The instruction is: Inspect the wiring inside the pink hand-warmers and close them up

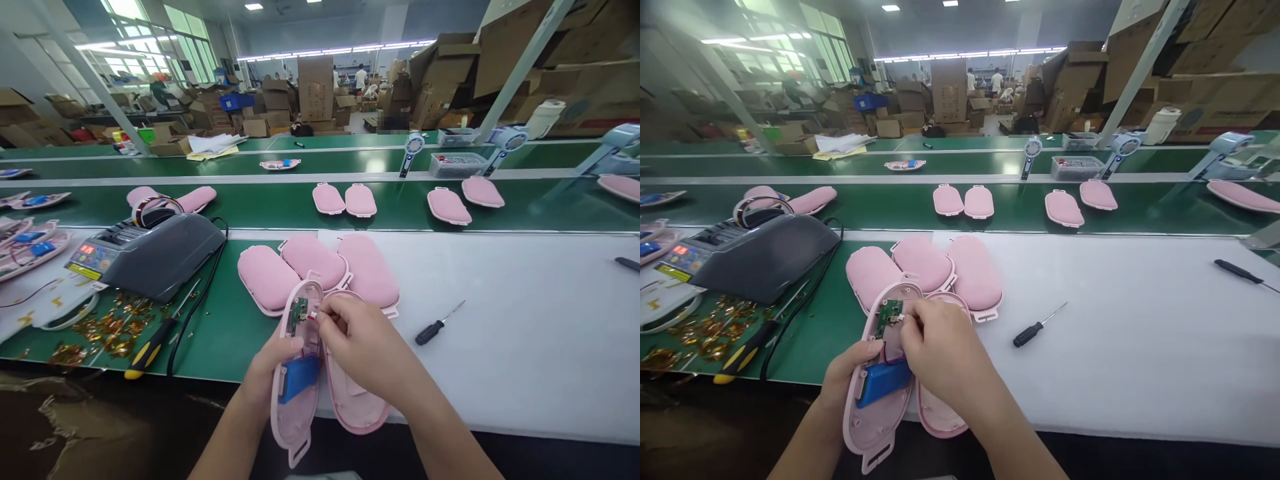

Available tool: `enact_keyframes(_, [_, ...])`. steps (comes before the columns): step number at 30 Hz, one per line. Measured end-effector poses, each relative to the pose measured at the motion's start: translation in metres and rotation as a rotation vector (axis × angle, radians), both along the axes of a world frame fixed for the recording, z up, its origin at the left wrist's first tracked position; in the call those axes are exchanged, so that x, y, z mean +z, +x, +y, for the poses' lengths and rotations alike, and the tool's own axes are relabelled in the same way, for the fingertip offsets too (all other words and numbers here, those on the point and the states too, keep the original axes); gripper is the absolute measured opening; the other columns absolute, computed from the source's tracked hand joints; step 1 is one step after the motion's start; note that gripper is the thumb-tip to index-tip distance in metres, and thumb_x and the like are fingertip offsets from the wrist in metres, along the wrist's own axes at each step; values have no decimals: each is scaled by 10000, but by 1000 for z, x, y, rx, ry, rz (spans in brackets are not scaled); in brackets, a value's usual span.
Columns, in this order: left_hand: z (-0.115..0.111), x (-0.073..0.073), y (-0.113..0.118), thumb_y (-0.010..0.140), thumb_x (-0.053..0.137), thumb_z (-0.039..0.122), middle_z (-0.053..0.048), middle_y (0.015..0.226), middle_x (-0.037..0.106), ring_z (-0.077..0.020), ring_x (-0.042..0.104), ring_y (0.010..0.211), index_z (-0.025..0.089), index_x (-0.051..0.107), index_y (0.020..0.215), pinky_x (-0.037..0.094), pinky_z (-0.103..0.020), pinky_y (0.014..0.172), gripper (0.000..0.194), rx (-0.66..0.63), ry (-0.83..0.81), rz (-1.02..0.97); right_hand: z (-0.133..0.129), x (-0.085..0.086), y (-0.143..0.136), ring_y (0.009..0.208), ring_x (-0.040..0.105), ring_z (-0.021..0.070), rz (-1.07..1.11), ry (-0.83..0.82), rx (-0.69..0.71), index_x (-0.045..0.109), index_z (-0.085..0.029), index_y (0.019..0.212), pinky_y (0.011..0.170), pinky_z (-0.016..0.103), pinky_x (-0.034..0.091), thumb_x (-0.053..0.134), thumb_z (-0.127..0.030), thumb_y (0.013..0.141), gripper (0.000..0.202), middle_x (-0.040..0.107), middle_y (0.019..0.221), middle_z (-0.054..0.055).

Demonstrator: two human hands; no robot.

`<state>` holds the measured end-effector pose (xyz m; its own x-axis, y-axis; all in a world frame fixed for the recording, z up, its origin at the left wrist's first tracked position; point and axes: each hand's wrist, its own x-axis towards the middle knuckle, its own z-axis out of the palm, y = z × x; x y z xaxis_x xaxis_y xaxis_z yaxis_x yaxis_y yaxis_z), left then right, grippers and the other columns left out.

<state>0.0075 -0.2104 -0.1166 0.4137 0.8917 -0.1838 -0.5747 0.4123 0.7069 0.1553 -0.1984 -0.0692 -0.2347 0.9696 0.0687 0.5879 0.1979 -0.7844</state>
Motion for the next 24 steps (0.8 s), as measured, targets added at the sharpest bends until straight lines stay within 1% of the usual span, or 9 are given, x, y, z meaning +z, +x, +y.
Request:
enact_keyframes(3, [1,-3,0,712,667,250,-89,1027,737,-319,661,1021,178,561,1283,488,-416,921,585,-1,5,7,5,-2,0,557,429,102,71,-79,46,405,-203,571,499,232,273,446,-124,761,210,483,575,-47])
enact_keyframes(6, [3,-8,0,682,705,247,-63,1002,740,-310,653,1028,210,513,1334,487,-402,922,680,18,28,26,9,-1,1,550,418,100,96,-129,77,422,-201,566,496,228,277,433,-125,744,194,478,567,-48])
enact_keyframes(10, [3,-11,2,661,727,248,-49,1023,735,-302,633,1069,233,486,1356,473,-388,948,736,43,49,68,12,2,1,530,388,99,45,-142,62,401,-201,555,485,236,256,423,-124,731,193,460,553,-48])
enact_keyframes(12, [2,-11,2,683,708,240,-52,1040,730,-301,624,1095,237,485,1357,455,-396,976,710,44,52,80,12,4,0,525,380,99,18,-142,68,387,-199,545,485,239,250,422,-119,722,198,451,547,-47])
enact_keyframes(16, [0,-10,3,700,671,194,-61,1021,731,-312,599,1133,208,578,1264,413,-420,1020,571,65,104,127,11,7,-3,534,389,110,-47,-148,51,356,-201,529,485,253,233,422,-121,723,221,458,543,-32])
enact_keyframes(19, [-1,-9,4,685,665,144,-59,1139,692,-315,550,1188,204,627,1177,387,-407,1035,497,91,141,180,9,9,-6,519,377,113,-85,-149,15,338,-204,516,477,257,231,433,-121,726,244,460,530,-24])
enact_keyframes(22, [0,-6,5,654,659,69,-26,1211,657,-296,521,1213,232,624,1158,395,-356,1004,531,109,185,240,10,13,-10,500,352,113,-124,-141,6,343,-206,506,469,259,229,448,-118,722,255,440,512,-25])
enact_keyframes(24, [1,-3,6,645,645,28,-12,1154,679,-282,525,1203,243,617,1168,400,-332,981,566,93,181,234,11,16,-12,502,376,116,-153,-143,13,357,-205,505,467,257,237,453,-112,726,258,471,517,-23])
